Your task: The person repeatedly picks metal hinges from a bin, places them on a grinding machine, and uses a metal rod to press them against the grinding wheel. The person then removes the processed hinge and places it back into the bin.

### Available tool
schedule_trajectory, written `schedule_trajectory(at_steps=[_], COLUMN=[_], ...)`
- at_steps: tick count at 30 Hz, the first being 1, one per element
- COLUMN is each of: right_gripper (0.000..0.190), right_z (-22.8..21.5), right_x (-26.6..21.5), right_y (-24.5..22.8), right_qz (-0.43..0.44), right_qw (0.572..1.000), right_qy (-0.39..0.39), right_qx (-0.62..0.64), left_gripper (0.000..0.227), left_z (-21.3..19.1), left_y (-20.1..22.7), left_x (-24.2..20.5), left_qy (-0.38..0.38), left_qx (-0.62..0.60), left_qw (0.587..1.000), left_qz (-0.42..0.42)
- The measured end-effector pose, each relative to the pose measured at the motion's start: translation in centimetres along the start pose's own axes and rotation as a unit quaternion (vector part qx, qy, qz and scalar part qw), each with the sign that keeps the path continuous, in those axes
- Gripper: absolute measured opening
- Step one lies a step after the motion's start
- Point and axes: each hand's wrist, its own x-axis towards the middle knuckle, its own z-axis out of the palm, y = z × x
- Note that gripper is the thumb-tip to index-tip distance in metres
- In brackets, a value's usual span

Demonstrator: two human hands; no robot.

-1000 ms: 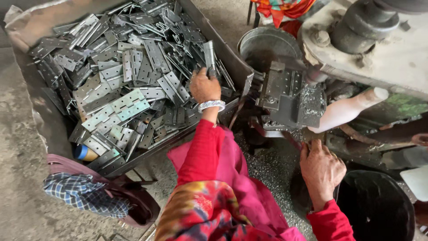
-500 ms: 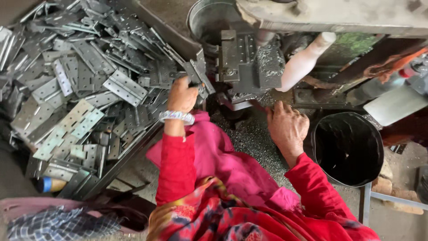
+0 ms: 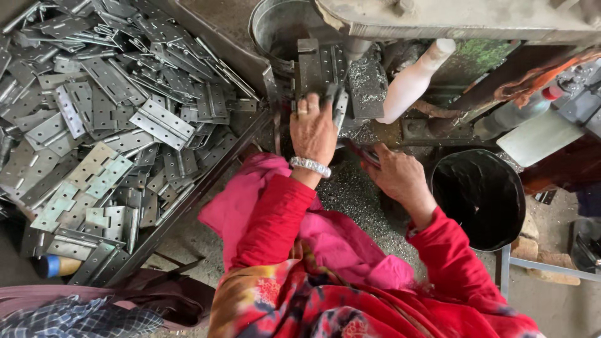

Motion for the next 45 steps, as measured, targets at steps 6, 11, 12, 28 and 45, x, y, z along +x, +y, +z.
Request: schedule_trajectory(at_steps=[6, 11, 12, 28, 45], right_gripper=[0.060, 0.059, 0.058, 0.049, 0.053], right_z=[0.9, 1.6, 1.7, 12.7, 11.0], right_x=[1.7, 2.0, 2.0, -1.9, -0.1], right_y=[2.4, 2.4, 2.6, 6.2, 6.9], right_qz=[0.013, -0.154, -0.103, 0.121, 0.096], right_qw=[0.986, 0.988, 0.993, 0.983, 0.988], right_qy=[-0.165, 0.015, -0.048, -0.099, -0.091], right_qx=[0.032, 0.019, 0.027, 0.095, 0.073], left_gripper=[0.048, 0.054, 0.055, 0.040, 0.044], left_z=[0.7, 0.8, 0.9, 0.6, 2.0], left_y=[1.5, 1.0, 1.0, 2.1, 0.9], left_x=[-2.4, -1.0, -0.4, 0.6, 4.4], left_qy=[0.002, -0.058, -0.069, -0.061, -0.075], left_qx=[0.151, 0.127, 0.129, 0.148, 0.190], left_qw=[0.983, 0.988, 0.987, 0.985, 0.978], left_qz=[0.101, 0.071, 0.061, 0.061, 0.036])
